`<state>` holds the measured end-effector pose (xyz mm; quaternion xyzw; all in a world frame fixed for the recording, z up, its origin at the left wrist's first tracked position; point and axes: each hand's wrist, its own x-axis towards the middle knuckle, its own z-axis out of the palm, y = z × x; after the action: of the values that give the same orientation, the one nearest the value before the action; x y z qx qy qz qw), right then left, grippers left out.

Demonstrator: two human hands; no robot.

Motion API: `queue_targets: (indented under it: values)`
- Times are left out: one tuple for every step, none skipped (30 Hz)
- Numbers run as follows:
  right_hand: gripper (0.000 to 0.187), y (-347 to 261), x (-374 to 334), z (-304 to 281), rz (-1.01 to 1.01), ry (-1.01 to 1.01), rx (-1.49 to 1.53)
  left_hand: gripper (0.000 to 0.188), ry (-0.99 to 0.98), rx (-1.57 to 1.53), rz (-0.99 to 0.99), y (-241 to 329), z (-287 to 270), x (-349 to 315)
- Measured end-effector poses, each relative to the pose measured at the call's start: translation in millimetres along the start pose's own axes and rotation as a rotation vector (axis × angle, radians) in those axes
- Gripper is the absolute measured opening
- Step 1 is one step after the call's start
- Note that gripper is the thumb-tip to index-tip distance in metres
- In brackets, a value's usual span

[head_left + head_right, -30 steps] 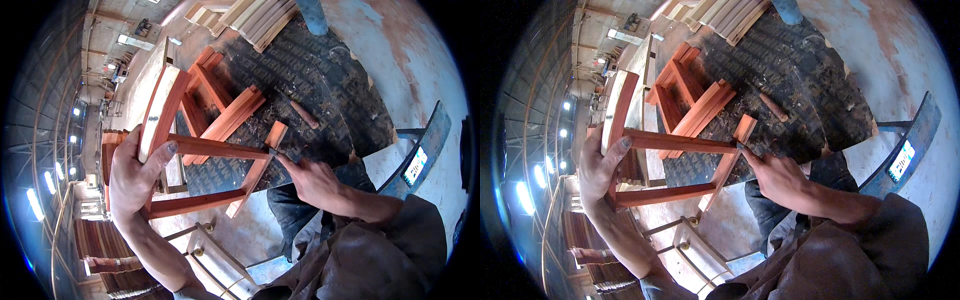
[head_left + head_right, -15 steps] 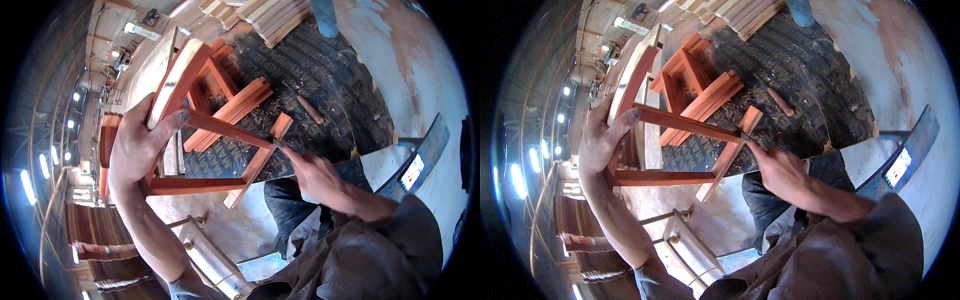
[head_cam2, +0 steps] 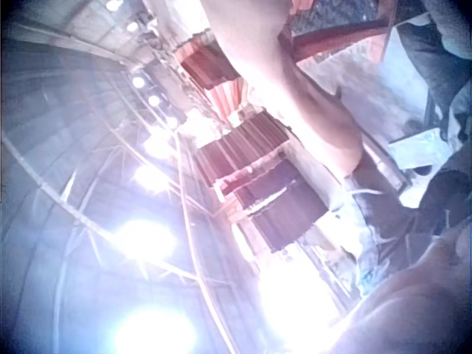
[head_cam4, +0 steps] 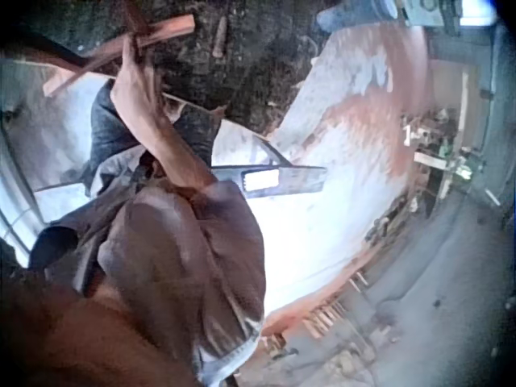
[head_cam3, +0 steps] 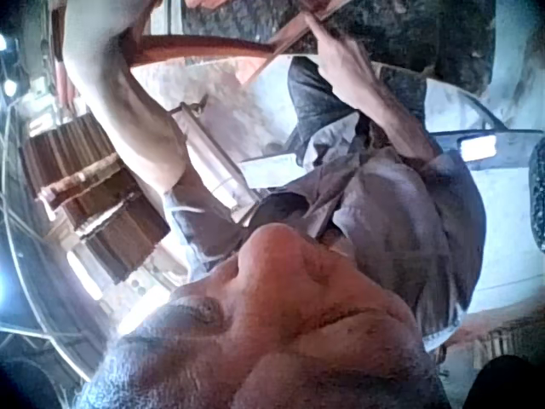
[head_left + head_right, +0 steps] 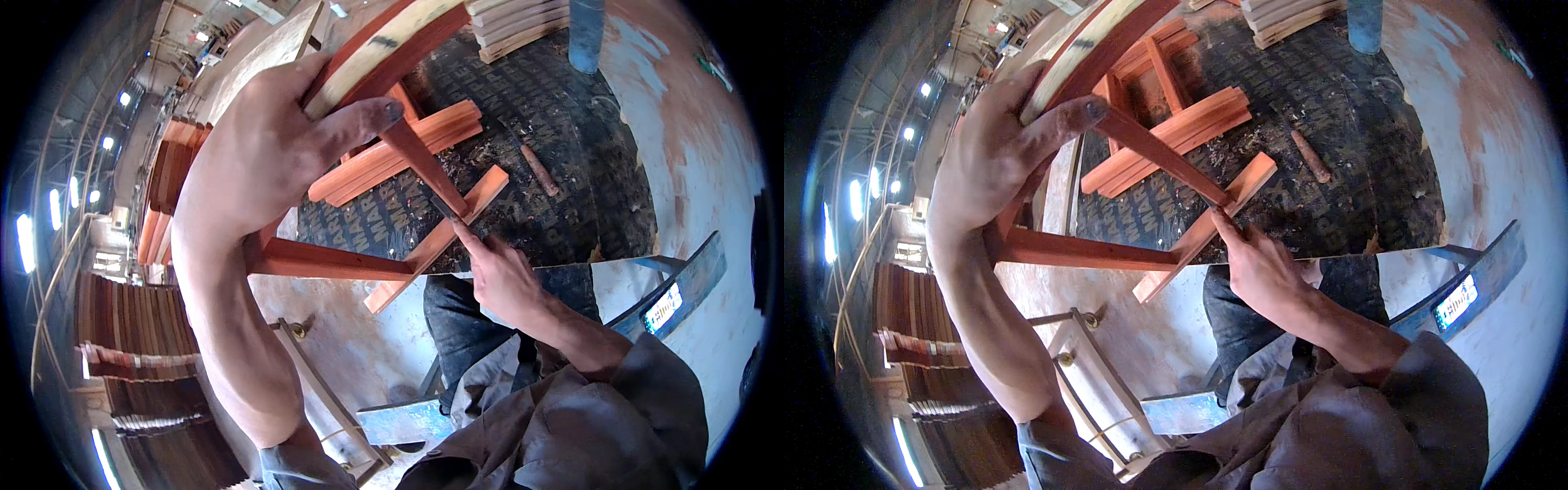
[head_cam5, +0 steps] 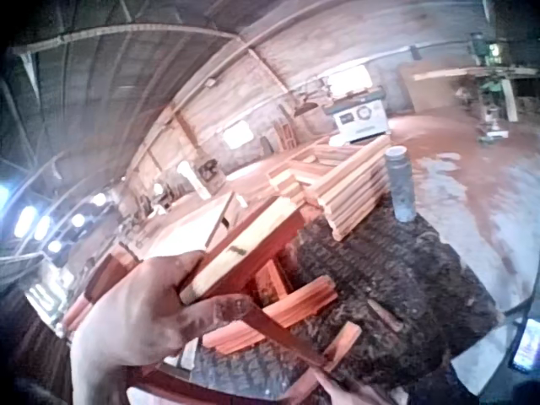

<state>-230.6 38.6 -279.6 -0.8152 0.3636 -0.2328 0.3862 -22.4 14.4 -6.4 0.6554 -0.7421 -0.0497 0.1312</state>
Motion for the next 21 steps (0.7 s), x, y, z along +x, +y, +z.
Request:
queue_targets:
  values:
    - [0.075,2,-1,6,-0.029,0.035,-0.003,0.054,0.008,-0.009,0.025,2,0,-1]
    - [0.074,3,-3,9,-0.058,0.070,-0.005,0.054,0.016,-0.018,0.052,4,0,-2]
    - [0.072,1,-13,0,-0.046,0.040,-0.020,0.054,0.044,-0.070,0.092,-6,4,-2]
    - [0.072,4,-16,-2,-0.098,0.053,-0.033,0.053,0.018,-0.033,0.067,-10,2,-1]
    - [0.073,6,-18,-2,-0.150,0.066,-0.046,0.052,-0.008,0.003,0.043,-13,-1,-1]
    - [0.073,4,-20,-6,-0.193,0.086,-0.056,0.051,-0.042,0.039,0.027,-12,-2,2]
    - [0.072,-1,-10,-9,-0.045,-0.025,-0.052,0.048,-0.049,0.017,0.076,-16,-2,3]
    - [0.071,-1,-2,-5,-0.057,0.000,-0.038,0.046,-0.052,0.023,0.055,-15,-4,4]
    - [0.071,4,6,2,-0.068,0.023,-0.027,0.045,-0.055,0.025,0.034,-13,-4,5]
    - [0.071,8,8,5,-0.077,0.047,-0.016,0.044,-0.059,0.027,0.013,-12,-4,6]
    - [0.071,9,-4,1,-0.060,0.029,0.007,0.044,-0.069,-0.036,0.013,-15,-2,7]
    - [0.071,6,-12,0,-0.073,0.002,-0.017,0.044,-0.028,-0.016,0.045,-22,-2,2]
    - [0.072,5,-22,-4,-0.066,-0.011,-0.051,0.044,0.007,-0.010,0.100,-27,2,4]
    - [0.072,5,-26,-5,-0.058,-0.023,-0.084,0.045,0.043,-0.003,0.156,-31,5,7]
    - [0.074,3,-18,-5,-0.078,0.021,-0.040,0.046,0.008,-0.028,0.115,-27,6,10]
    - [0.075,2,-10,-2,-0.068,0.011,-0.028,0.047,-0.029,-0.047,0.056,-20,2,7]
    - [0.076,4,0,2,-0.058,0.001,-0.016,0.048,-0.066,-0.066,-0.004,-14,-1,5]
    - [0.076,6,7,5,-0.050,-0.007,-0.014,0.049,-0.052,-0.036,0.009,-14,-2,5]
    - [0.075,10,2,4,-0.079,0.020,-0.026,0.049,-0.039,-0.006,0.021,-14,-3,5]
    - [0.074,9,-11,0,-0.103,0.034,-0.034,0.050,-0.025,0.024,0.033,-15,-4,5]
    - [0.072,6,-26,-6,-0.139,0.041,-0.045,0.051,0.039,0.037,0.134,-30,0,6]
